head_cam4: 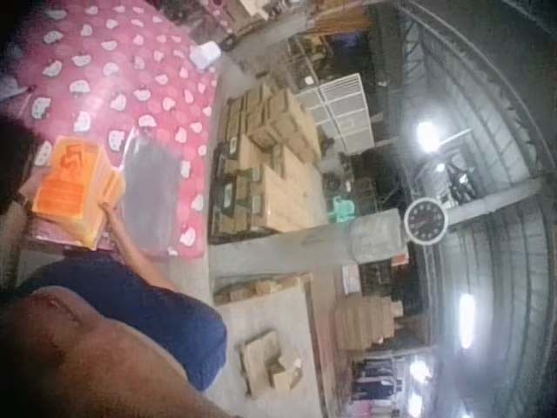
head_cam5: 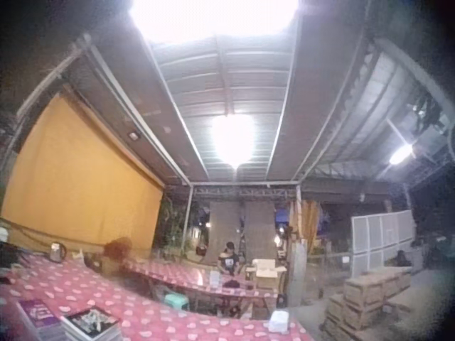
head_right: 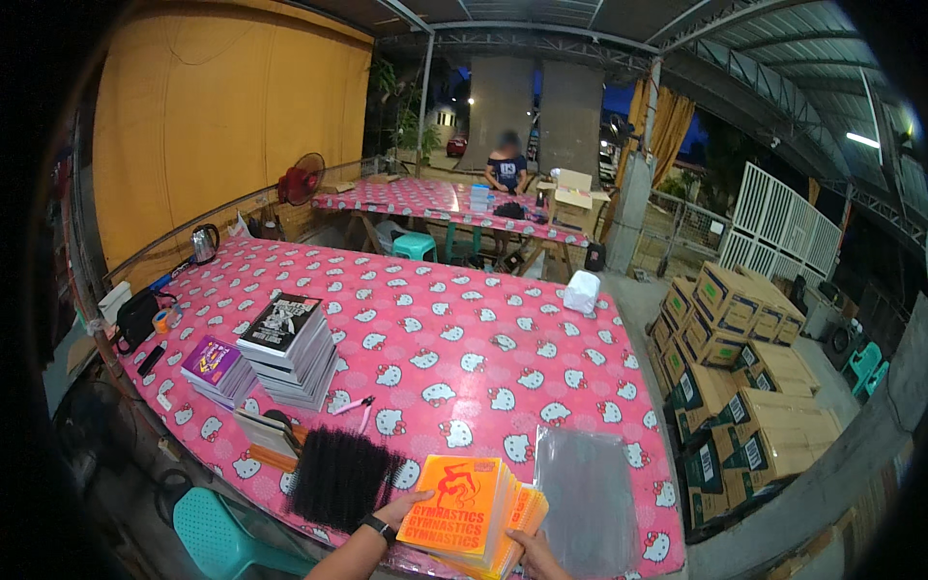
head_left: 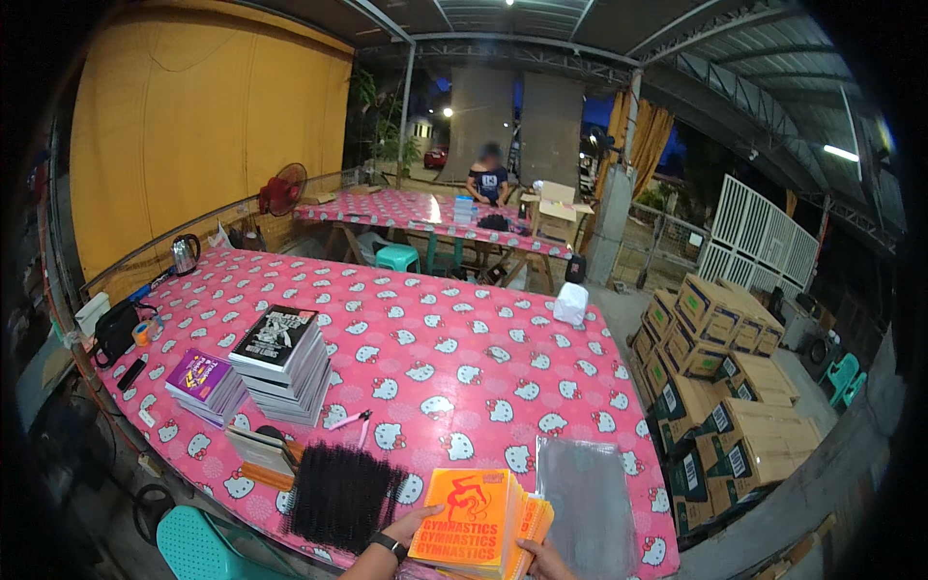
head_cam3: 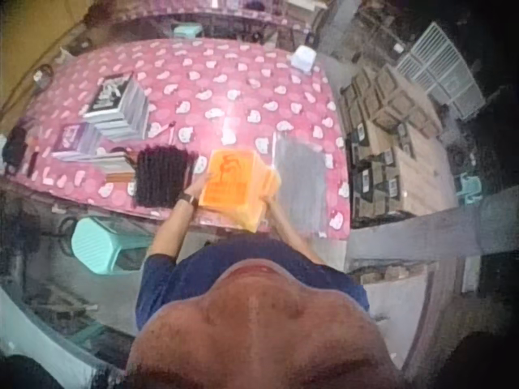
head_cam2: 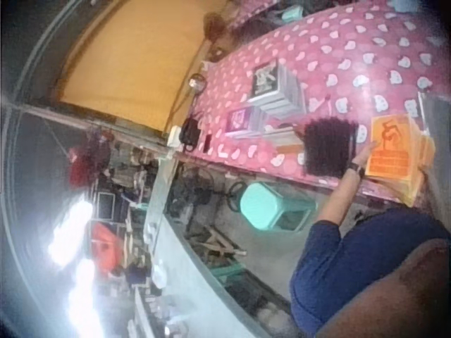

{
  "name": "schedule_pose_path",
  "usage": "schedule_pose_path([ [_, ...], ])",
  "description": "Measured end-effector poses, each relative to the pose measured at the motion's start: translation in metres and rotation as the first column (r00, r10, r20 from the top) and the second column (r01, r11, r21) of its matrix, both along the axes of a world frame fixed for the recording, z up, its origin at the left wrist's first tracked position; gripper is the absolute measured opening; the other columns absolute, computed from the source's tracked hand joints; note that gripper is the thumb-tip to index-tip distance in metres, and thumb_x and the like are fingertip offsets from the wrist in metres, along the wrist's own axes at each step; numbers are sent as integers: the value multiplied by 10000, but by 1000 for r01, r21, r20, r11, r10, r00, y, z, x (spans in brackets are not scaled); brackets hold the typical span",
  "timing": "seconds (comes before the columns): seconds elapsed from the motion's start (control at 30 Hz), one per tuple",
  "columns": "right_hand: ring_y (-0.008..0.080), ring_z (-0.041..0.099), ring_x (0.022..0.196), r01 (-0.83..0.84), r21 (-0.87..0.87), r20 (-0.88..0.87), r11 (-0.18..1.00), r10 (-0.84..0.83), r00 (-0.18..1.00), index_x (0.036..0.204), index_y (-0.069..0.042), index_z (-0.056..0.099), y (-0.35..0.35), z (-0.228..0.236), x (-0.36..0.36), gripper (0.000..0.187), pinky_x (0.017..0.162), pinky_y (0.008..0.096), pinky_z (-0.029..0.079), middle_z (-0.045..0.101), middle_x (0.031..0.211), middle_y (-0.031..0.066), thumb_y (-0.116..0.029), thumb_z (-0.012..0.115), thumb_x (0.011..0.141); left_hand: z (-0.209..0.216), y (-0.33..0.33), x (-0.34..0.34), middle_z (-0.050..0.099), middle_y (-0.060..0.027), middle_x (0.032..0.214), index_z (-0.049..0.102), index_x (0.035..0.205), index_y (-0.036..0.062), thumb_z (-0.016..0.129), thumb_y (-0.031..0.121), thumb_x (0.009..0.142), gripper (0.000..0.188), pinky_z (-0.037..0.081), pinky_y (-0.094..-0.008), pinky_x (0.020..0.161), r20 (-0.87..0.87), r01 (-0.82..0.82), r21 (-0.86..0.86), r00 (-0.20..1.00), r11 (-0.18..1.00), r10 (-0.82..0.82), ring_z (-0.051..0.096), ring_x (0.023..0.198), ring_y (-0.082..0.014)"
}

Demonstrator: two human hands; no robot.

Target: The person opens a cardboard box using a blade, removes plastic film and various notebooks from the box, and places them onto a pink patterned table in organized stacks.

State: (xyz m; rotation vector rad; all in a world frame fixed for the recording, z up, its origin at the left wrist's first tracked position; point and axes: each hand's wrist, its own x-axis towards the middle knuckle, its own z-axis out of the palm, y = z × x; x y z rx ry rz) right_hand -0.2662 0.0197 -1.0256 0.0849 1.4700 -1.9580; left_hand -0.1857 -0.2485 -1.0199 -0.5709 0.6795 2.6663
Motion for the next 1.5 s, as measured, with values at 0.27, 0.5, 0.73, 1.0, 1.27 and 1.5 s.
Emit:
schedule_pose_path([
  [0.27,198,561,789,45,-153,-78,987,-57,995,1126,-85,485,-1,88,22,395,660,312,475,553,992,106,-222,616,779,9,4,22,549,-135,1118,431,1182,11,493,254,877,395,480,-361,838,-46,-72,33,996,997,73,570,981,-219],
  [0.5,178,549,895,-53,443,-586,895,333,738,1102,-4,457,71,195,-63,650,779,304,450,556,983,106,-90,760,533,-24,25,32,546,-139,1108,428,1180,2,527,178,854,383,477,-369,837,-101,-219,-143,973,965,206,569,973,-243],
  [0.73,198,538,847,-589,798,-175,-130,885,-432,1082,5,505,-73,254,-90,705,748,313,420,578,933,83,-60,716,413,-22,18,40,551,-131,1093,416,1186,4,553,157,838,405,489,-346,812,-117,-128,-272,988,954,99,580,947,-217],
  [1.0,196,488,778,-15,494,413,-870,249,-876,951,-31,591,-235,114,24,559,681,364,404,563,831,19,-22,730,410,-35,28,35,535,-138,1120,397,1203,6,576,180,803,471,470,-353,835,-108,-196,-350,980,916,168,558,983,-232],
  [1.27,319,451,1084,-282,869,-420,406,306,-854,1197,-77,463,-165,143,-3,653,908,403,360,467,1201,153,-182,708,602,-36,29,35,532,-139,1125,394,1207,7,578,187,793,487,464,-358,843,-119,-252,-336,967,908,225,552,990,-237],
  [1.5,249,528,1006,-175,-238,55,955,193,980,1216,-36,364,-30,45,-52,469,868,371,441,516,1102,123,-240,534,829,-36,33,23,528,-141,1130,392,1210,8,579,193,783,501,458,-363,850,-117,-288,-334,957,898,264,547,997,-240],
])
